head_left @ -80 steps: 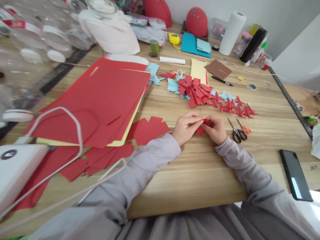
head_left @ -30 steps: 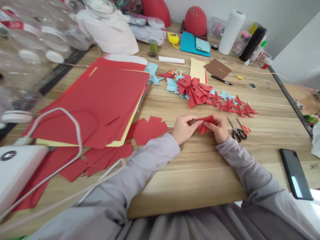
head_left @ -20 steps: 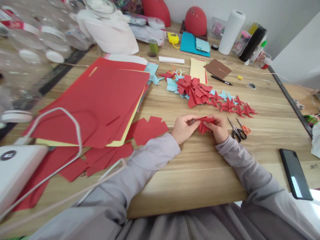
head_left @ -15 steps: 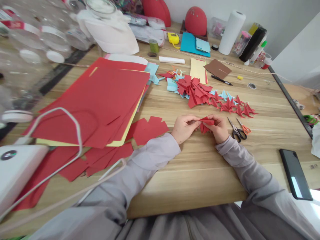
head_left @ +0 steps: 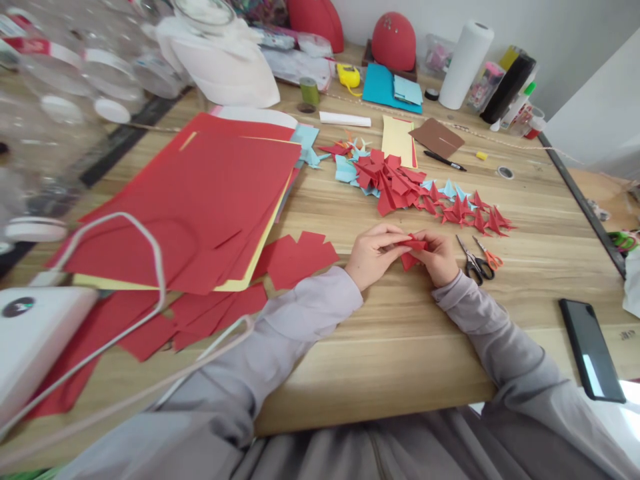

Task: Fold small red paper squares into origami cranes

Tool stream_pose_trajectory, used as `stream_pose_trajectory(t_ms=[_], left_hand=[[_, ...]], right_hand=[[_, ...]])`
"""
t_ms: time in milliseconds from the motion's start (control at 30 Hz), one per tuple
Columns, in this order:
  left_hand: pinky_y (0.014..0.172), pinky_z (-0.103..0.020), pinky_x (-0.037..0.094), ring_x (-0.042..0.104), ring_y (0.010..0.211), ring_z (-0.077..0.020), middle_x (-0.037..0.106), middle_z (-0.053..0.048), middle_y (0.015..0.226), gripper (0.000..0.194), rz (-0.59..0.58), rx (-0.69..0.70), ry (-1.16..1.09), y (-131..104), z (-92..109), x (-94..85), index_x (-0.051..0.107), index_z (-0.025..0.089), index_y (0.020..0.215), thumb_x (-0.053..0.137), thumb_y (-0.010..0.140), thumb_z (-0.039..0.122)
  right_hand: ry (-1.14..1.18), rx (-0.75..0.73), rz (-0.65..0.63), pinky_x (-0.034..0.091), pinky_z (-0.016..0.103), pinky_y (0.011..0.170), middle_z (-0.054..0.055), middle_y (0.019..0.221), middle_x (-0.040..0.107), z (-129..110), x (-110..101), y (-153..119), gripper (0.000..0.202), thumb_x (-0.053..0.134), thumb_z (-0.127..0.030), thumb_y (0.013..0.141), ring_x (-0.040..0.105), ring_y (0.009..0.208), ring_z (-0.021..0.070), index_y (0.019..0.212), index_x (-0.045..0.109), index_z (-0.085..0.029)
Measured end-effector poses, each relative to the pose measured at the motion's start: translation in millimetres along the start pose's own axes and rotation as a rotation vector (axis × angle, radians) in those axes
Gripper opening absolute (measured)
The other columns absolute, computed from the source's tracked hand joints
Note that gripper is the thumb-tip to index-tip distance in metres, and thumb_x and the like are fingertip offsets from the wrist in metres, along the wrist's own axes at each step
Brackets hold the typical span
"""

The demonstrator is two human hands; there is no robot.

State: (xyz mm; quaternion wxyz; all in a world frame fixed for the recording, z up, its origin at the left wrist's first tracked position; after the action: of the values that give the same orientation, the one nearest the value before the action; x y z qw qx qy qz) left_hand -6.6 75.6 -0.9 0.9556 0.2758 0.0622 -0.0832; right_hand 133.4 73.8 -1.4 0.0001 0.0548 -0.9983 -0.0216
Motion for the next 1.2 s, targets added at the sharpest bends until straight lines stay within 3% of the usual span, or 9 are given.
stream_pose_trajectory(t_ms=[233,500,667,900,1067,1200], left_hand=[[0.087,-0.033,0.052,0.063,0.095,-0.0162,0.066,-0.007,0.1,0.017,-0.096,0.046,-0.029,1.1,1.7,1.9,0.072,0.022,0.092,0.066,0.077,0.023],[0.082,-0.035,0.052,0.063,0.09,-0.0173,0.067,-0.007,0.094,0.01,-0.08,0.024,-0.038,1.7,4.7,-1.5,0.074,0.022,0.082,0.066,0.077,0.025],[0.082,-0.035,0.051,0.063,0.089,-0.0177,0.068,-0.008,0.091,0.008,-0.036,0.079,0.017,2.0,12.4,-1.8,0.072,0.02,0.081,0.069,0.074,0.024],[0.076,-0.032,0.051,0.061,0.087,-0.0165,0.066,-0.008,0.092,0.012,0.116,0.255,0.226,-3.1,27.5,-3.8,0.069,0.019,0.085,0.063,0.075,0.015],[0.067,-0.029,0.05,0.058,0.077,-0.0146,0.062,-0.005,0.083,0.013,0.186,0.279,0.348,-8.4,28.9,-4.1,0.067,0.019,0.085,0.061,0.074,0.013],[0.059,-0.024,0.048,0.056,0.068,-0.0116,0.058,-0.003,0.078,0.014,0.203,0.243,0.322,-10.3,29.9,-3.2,0.063,0.017,0.084,0.057,0.074,0.009]], right_hand=[[-0.06,-0.062,-0.124,0.046,0.024,0.055,-0.002,0.061,0.062,-0.5,4.3,-1.7,0.023,0.074,-0.035,0.063,0.054,0.054,0.01,0.07,0.062,-0.017],[-0.128,-0.053,-0.134,0.045,0.025,0.054,-0.001,0.061,0.061,0.4,5.4,-1.0,0.021,0.071,-0.034,0.065,0.053,0.055,0.0101,0.068,0.06,-0.017],[-0.082,-0.031,-0.124,0.048,0.026,0.055,-0.001,0.065,0.063,4.4,5.1,-1.4,0.017,0.071,-0.029,0.065,0.058,0.057,0.0116,0.071,0.061,-0.017],[-0.157,-0.078,0.045,0.049,0.027,0.056,0.0,0.066,0.065,7.9,0.7,-2.4,0.01,0.064,-0.021,0.066,0.059,0.059,0.0132,0.075,0.062,-0.017],[-0.454,-0.232,0.221,0.046,0.027,0.057,0.001,0.068,0.064,0.7,-2.0,-10.0,0.014,0.06,-0.019,0.069,0.055,0.059,0.0134,0.082,0.062,-0.018],[-0.726,-0.352,0.339,0.041,0.027,0.052,0.0,0.065,0.06,-5.5,0.4,-18.3,0.017,0.058,-0.017,0.068,0.049,0.051,0.0123,0.085,0.061,-0.018]])
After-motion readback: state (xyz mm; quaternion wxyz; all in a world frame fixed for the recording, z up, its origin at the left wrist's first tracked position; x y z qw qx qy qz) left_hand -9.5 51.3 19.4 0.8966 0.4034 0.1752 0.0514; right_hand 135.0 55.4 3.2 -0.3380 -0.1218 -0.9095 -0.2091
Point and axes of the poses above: each hand's wrist, its own y-axis towards the middle knuckle, its own x-axis out of the palm, z = x × y, the point moved 4 cm from there along y, towards the middle knuckle
